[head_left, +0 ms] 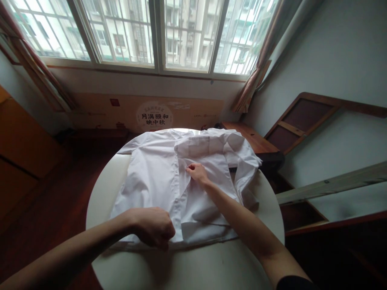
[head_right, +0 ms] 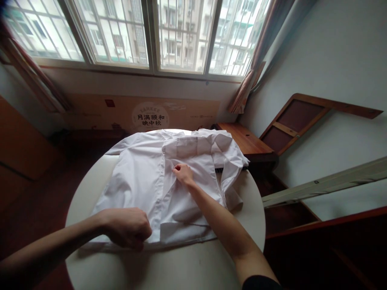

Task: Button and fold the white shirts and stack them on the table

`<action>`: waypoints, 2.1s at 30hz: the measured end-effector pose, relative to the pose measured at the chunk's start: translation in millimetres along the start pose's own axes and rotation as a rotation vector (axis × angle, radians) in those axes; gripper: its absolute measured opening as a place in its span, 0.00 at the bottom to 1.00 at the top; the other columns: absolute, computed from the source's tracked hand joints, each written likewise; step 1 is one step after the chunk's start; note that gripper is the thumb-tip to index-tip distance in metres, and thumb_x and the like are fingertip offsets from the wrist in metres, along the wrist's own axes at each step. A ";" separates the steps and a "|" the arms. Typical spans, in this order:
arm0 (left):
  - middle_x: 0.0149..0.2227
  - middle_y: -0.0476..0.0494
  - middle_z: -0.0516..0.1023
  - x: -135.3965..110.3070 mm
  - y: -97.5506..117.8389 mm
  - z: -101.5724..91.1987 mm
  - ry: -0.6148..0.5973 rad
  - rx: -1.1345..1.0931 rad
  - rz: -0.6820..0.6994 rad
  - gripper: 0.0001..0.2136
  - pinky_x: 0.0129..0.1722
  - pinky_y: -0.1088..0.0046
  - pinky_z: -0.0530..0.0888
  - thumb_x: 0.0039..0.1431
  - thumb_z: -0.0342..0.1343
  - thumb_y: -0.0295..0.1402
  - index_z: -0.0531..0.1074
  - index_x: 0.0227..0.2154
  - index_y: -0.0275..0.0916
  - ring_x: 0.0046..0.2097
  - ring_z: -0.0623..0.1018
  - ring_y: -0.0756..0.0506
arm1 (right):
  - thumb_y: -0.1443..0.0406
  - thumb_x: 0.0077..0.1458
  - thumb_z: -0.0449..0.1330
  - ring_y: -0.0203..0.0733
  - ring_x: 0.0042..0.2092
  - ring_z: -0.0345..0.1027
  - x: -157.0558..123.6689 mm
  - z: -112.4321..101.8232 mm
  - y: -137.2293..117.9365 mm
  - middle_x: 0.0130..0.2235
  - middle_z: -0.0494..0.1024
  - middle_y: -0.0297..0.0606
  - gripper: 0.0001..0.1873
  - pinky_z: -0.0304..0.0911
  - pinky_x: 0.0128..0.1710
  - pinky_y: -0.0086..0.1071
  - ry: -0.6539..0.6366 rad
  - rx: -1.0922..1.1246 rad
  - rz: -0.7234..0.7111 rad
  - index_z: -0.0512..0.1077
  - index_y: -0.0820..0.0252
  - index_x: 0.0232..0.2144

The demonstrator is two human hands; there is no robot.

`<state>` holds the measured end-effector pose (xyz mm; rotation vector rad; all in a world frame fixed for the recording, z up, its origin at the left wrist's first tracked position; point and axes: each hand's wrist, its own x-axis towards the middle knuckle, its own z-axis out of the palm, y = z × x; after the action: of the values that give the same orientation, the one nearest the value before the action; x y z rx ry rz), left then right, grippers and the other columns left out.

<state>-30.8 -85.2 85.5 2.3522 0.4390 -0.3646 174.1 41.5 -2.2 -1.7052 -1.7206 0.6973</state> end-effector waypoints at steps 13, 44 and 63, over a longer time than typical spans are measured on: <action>0.46 0.41 0.72 62.5 -91.1 -50.6 0.771 -0.168 -0.574 0.13 0.43 0.63 0.73 0.62 0.53 0.38 0.69 0.45 0.36 0.44 0.74 0.45 | 0.67 0.37 0.57 0.29 0.19 0.55 -10.0 6.9 -18.8 0.17 0.67 0.27 0.06 0.49 0.18 0.24 -0.202 0.668 0.182 0.71 0.63 0.22; 0.16 0.51 0.69 84.5 -138.1 -31.0 1.018 -0.633 -0.438 0.10 0.20 0.79 0.64 0.53 0.51 0.34 0.70 0.21 0.35 0.19 0.70 0.52 | 0.66 0.49 0.57 0.41 0.33 0.74 -25.5 20.6 -27.7 0.31 0.81 0.36 0.10 0.62 0.40 0.30 0.065 -0.083 -0.127 0.80 0.55 0.28; 0.15 0.50 0.69 84.8 -125.4 -32.4 1.107 -0.653 -0.476 0.11 0.20 0.79 0.62 0.52 0.53 0.32 0.72 0.18 0.33 0.19 0.68 0.53 | 0.65 0.42 0.59 0.35 0.24 0.68 -13.7 30.2 -17.9 0.24 0.77 0.37 0.09 0.63 0.25 0.27 -0.088 0.583 0.066 0.77 0.65 0.26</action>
<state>-1.0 41.8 2.2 1.5783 1.3829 0.8213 139.5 28.8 -10.2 -1.3362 -1.3364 1.1830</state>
